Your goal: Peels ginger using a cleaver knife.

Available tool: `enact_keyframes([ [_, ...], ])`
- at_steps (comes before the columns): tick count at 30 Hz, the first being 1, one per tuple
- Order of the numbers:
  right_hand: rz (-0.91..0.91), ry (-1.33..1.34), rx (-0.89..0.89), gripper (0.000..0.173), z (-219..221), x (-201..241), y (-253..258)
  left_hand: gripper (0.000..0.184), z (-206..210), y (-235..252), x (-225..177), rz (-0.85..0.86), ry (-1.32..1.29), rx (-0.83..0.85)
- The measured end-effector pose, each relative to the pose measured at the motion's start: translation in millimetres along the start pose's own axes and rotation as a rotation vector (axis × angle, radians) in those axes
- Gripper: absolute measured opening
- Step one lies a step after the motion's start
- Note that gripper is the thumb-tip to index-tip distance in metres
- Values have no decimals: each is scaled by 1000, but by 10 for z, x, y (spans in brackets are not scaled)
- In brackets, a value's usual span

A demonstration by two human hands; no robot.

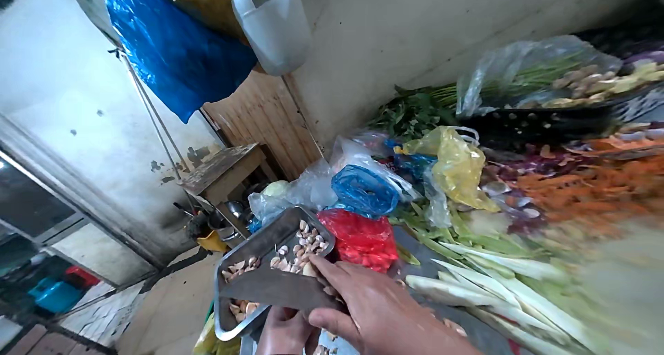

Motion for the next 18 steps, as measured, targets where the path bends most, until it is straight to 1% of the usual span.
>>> enact_keyframes([
  [2,-20,-5,39,91,-7,5,-3,35,-56,-24,32,11,-76,32],
  [4,-32,2,101,94,-16,5,1,36,-112,-40,73,13,-134,60],
  [6,-35,-5,120,93,-10,14,6,35,-133,-64,82,5,-147,67],
  [8,-46,-34,53,90,11,15,-1,33,-131,-81,86,-2,-152,104],
  [9,-53,-47,2,86,27,9,-8,29,-122,-86,90,-4,-152,136],
  [11,-45,-63,-85,78,39,-16,-4,10,-90,-96,118,-13,-128,225],
  [13,-32,-65,-139,73,37,-53,3,10,-27,-110,139,-33,-58,255],
  [14,-32,-54,-132,73,33,-67,3,10,-10,-111,146,-30,-46,232],
  [16,-35,-20,-34,78,22,-63,0,15,-22,-103,152,3,-79,116],
  [18,-44,-17,54,88,32,-30,6,35,-45,-95,124,32,-133,4],
])
Point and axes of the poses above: each hand's wrist, its own y-axis towards the middle knuckle, its own z-axis out of the palm, x = y × z, the point moved 3 cm from there along y, towards the middle knuckle, and after that the axes turned 9 degrees about x, right-handed, at the moved point
